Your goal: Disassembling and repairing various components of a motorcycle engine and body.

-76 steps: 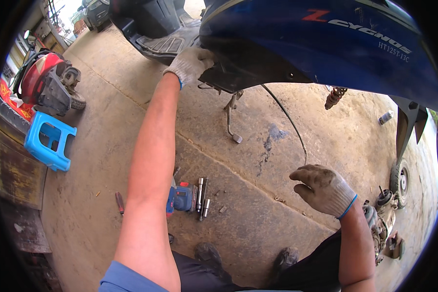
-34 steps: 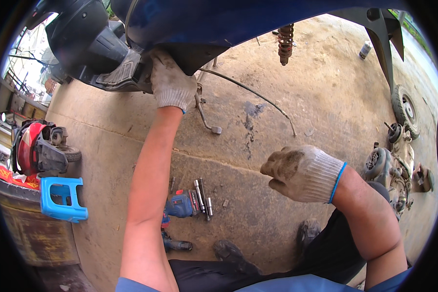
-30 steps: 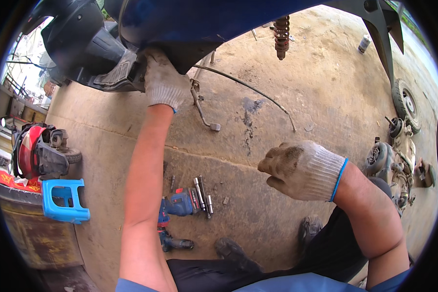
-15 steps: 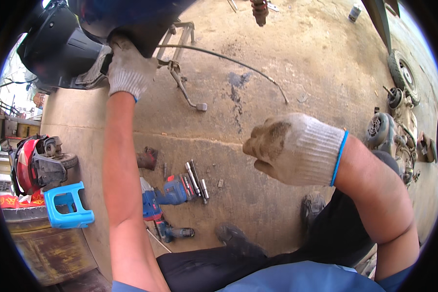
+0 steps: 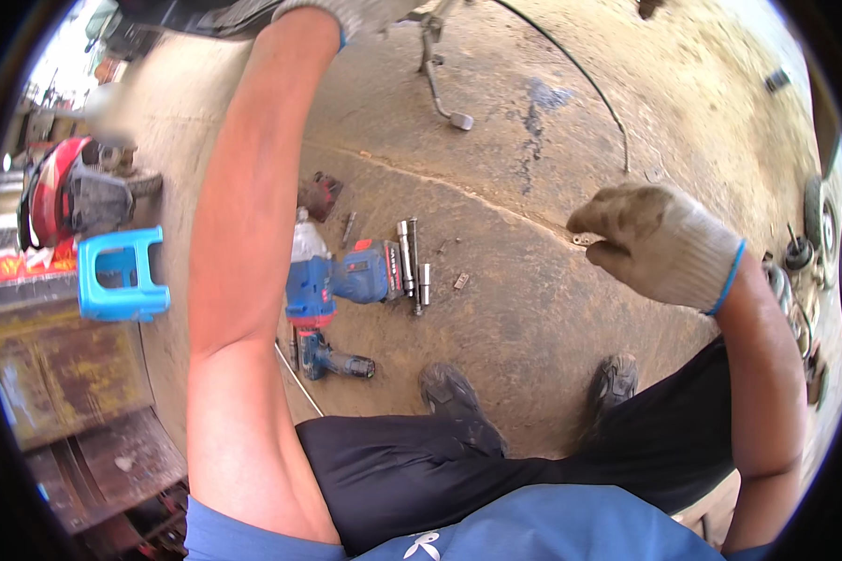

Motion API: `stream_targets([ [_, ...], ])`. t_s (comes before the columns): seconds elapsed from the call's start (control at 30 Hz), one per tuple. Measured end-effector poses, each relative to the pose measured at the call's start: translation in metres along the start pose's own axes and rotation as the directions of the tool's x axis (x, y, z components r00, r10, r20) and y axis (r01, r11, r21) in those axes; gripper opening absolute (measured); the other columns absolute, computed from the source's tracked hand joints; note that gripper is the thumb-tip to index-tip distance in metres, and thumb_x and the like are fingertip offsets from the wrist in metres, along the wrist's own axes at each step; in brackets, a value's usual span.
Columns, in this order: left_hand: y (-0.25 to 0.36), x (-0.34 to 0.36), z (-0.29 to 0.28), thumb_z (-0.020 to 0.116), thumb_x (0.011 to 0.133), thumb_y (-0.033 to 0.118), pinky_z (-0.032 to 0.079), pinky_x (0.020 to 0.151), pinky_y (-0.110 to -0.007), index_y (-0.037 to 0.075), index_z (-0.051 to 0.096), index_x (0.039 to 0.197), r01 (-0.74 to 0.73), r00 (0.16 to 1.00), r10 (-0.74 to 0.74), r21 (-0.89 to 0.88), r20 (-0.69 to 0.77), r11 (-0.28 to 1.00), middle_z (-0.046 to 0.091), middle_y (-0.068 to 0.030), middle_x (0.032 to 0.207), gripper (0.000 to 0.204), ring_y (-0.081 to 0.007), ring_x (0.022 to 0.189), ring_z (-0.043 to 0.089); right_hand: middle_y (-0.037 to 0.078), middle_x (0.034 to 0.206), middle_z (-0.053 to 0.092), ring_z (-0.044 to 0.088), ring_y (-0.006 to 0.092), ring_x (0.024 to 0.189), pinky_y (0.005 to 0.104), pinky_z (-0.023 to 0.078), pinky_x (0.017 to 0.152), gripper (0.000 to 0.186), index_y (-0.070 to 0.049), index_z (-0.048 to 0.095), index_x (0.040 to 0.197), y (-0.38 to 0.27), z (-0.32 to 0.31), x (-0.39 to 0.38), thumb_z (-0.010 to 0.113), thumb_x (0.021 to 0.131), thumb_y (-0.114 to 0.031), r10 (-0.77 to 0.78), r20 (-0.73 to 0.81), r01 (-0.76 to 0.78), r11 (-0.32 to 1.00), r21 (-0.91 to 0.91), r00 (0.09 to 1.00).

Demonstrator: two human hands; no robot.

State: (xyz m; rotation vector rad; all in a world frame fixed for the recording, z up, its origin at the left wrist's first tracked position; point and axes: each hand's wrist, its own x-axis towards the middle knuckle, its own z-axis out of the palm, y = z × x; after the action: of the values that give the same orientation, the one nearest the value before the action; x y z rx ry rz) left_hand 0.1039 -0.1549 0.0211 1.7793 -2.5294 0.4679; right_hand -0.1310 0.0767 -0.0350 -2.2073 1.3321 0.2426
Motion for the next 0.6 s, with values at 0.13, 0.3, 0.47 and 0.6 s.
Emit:
stream_targets([
  [0.13, -0.038, -0.019, -0.034, 0.07, 0.09, 0.052, 0.047, 0.117, -0.044, -0.012, 0.049, 0.151, -0.12, 0.98, 0.133, -0.093, 0.148, 0.988, 0.062, -0.0345, 0.142, 0.091, -0.0418, 0.137, 0.061, 0.014, 0.131, 0.071, 0.068, 0.0303, 0.125, 0.0399, 0.052, 0.114, 0.037, -0.006, 0.068, 0.137, -0.009, 0.057, 0.056, 0.057, 0.104, -0.019, -0.122, 0.214, 0.101, 0.989, 0.105, 0.969],
  [0.3, -0.091, -0.051, -0.058, 0.067, 0.097, 0.047, 0.046, 0.116, -0.041, -0.004, 0.058, 0.149, -0.184, 0.951, 0.252, -0.328, 0.178, 0.927, 0.064, -0.0275, 0.146, 0.073, -0.0376, 0.137, 0.061, 0.018, 0.142, 0.066, 0.064, 0.0334, 0.131, 0.04, 0.052, 0.115, 0.036, -0.008, 0.068, 0.138, -0.043, 0.155, 0.178, 0.063, 0.103, -0.013, -0.227, 0.141, 0.257, 0.932, -0.257, 0.964],
  [0.47, -0.145, -0.093, -0.053, 0.067, 0.1, 0.046, 0.049, 0.109, -0.039, 0.0, 0.066, 0.142, -0.18, 0.983, 0.18, -0.404, -0.039, 0.897, 0.07, -0.0208, 0.138, 0.063, -0.0306, 0.128, 0.066, 0.018, 0.139, 0.067, 0.068, 0.035, 0.124, 0.04, 0.06, 0.102, 0.04, -0.007, 0.07, 0.132, -0.066, 0.196, 0.285, 0.062, 0.093, -0.001, -0.318, -0.065, 0.295, 0.926, -0.235, 0.946],
  [0.6, -0.185, -0.1, -0.059, 0.068, 0.099, 0.044, 0.052, 0.102, -0.04, 0.0, 0.072, 0.13, -0.13, 0.986, 0.164, -0.469, 0.033, 0.874, 0.076, -0.0199, 0.123, 0.054, -0.0302, 0.116, 0.07, 0.017, 0.116, 0.075, 0.074, 0.0359, 0.108, 0.0421, 0.061, 0.093, 0.024, -0.008, 0.076, 0.112, -0.071, 0.211, 0.308, 0.065, 0.091, -0.009, -0.49, -0.095, 0.445, 0.845, -0.298, 0.867],
])
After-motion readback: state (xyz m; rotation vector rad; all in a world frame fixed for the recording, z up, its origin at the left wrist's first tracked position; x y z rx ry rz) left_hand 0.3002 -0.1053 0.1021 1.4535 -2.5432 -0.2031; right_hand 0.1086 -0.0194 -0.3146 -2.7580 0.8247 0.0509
